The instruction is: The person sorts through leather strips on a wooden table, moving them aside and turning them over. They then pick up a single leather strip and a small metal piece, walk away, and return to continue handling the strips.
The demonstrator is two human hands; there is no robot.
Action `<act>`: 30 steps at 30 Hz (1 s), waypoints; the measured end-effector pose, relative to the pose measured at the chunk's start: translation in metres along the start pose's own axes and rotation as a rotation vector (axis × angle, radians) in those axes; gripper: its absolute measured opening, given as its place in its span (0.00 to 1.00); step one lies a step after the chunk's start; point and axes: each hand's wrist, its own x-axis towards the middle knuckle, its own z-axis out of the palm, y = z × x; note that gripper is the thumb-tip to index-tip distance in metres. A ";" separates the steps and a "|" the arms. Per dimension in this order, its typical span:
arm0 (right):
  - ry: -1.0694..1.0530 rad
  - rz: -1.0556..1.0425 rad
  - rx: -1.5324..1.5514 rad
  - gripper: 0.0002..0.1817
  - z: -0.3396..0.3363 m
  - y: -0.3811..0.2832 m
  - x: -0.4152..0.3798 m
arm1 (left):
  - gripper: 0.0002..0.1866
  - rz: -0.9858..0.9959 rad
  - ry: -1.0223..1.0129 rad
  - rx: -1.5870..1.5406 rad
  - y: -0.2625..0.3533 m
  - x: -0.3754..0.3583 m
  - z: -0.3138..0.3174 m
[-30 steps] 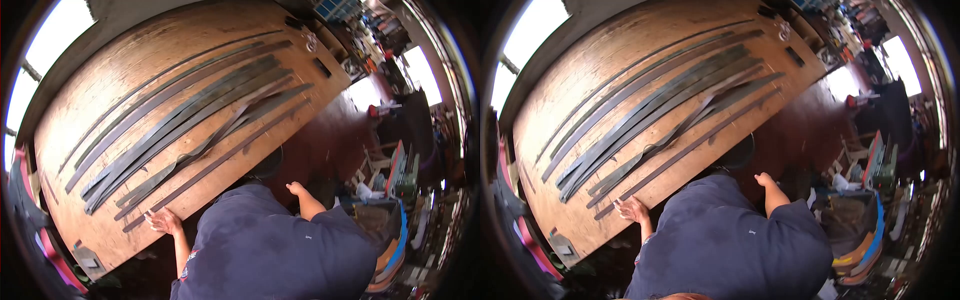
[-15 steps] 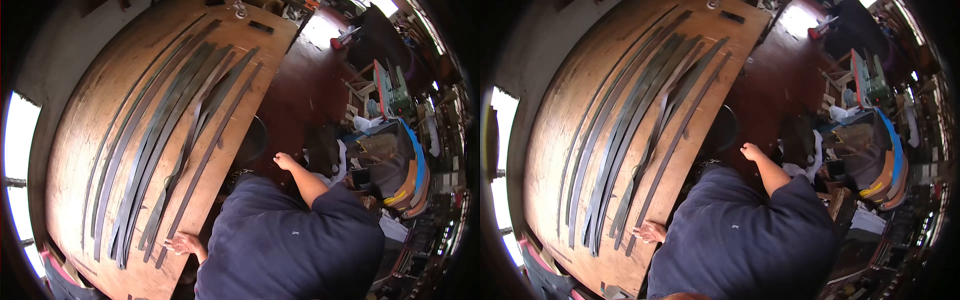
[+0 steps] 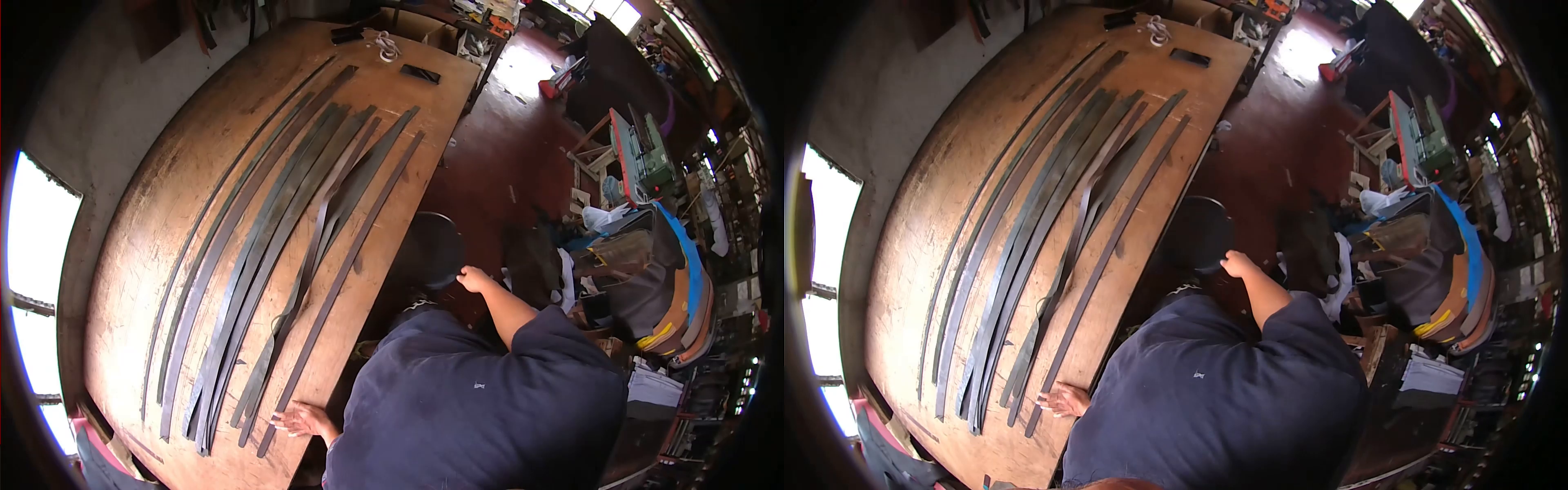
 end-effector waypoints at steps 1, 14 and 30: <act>0.032 -0.022 0.045 0.28 -0.001 0.000 0.011 | 0.38 0.002 0.007 0.000 0.000 0.000 0.003; -0.009 -0.055 0.082 0.27 -0.004 0.151 0.073 | 0.36 0.409 0.203 -0.244 0.103 -0.086 -0.010; 0.244 0.429 0.593 0.20 0.014 0.528 0.046 | 0.47 1.159 -0.091 0.114 0.370 -0.250 -0.037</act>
